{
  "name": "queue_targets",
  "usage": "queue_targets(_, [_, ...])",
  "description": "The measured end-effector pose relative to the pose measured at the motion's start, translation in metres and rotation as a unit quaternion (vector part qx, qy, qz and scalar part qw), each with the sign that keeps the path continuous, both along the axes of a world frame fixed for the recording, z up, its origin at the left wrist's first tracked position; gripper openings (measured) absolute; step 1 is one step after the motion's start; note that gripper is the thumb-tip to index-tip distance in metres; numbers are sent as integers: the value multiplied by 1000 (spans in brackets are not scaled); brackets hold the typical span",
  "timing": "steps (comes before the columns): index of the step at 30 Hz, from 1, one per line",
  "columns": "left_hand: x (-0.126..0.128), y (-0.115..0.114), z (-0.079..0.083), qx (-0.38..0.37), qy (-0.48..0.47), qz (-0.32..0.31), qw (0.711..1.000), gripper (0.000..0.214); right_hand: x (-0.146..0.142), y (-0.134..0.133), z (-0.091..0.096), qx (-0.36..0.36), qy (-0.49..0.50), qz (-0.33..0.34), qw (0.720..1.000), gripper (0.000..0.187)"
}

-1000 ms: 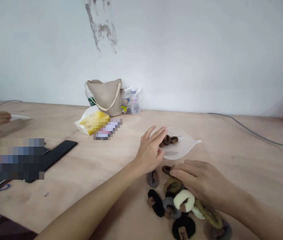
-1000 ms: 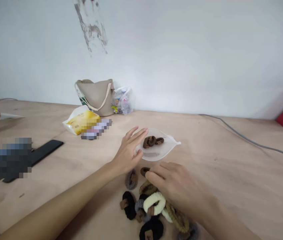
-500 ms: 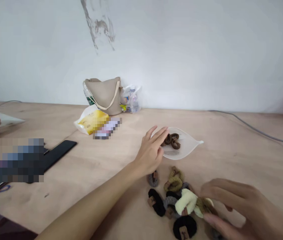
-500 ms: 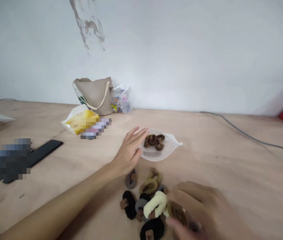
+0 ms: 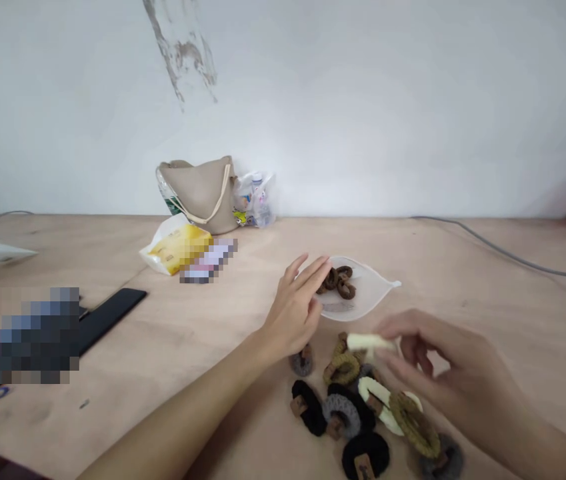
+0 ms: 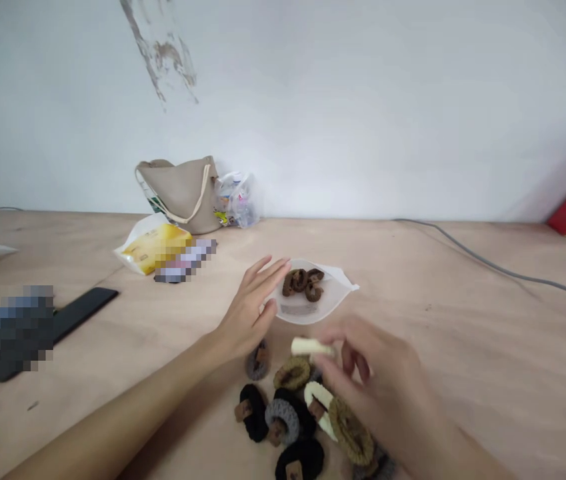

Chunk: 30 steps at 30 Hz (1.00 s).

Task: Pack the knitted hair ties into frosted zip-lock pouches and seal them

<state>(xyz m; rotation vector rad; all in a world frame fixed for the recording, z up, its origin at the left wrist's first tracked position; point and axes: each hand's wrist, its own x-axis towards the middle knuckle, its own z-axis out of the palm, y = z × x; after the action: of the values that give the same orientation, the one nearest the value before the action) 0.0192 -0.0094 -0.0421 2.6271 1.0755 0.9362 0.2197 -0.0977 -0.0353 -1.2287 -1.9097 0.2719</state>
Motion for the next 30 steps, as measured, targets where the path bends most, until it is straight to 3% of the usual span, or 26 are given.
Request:
queue_targets(4, [1,-1,1,-8,8,3,1000,61,5,15,4,-6,98,-39,994,8])
queue_targets(10, [2,-3,1,-14,1,1,1000,64,28,-17,-12,-37,-58,32,997,12])
queue_targets(15, [3,-2,-1,-10,-11,-12,1000,63,31,-41,-22,94,-146,82,981,11])
queue_targets(22, [4,-4,1,-7,-24,-44,999,64,14,-37,-15,205,-213,73,953,19])
queue_targets(27, [3,-5,2,-12,-19,-35,999,63,24,-44,-26,183,-268,83,942,28])
queue_targets(30, [3,-5,2,-15,-21,-33,999,64,29,-39,-24,145,-248,74,955,29])
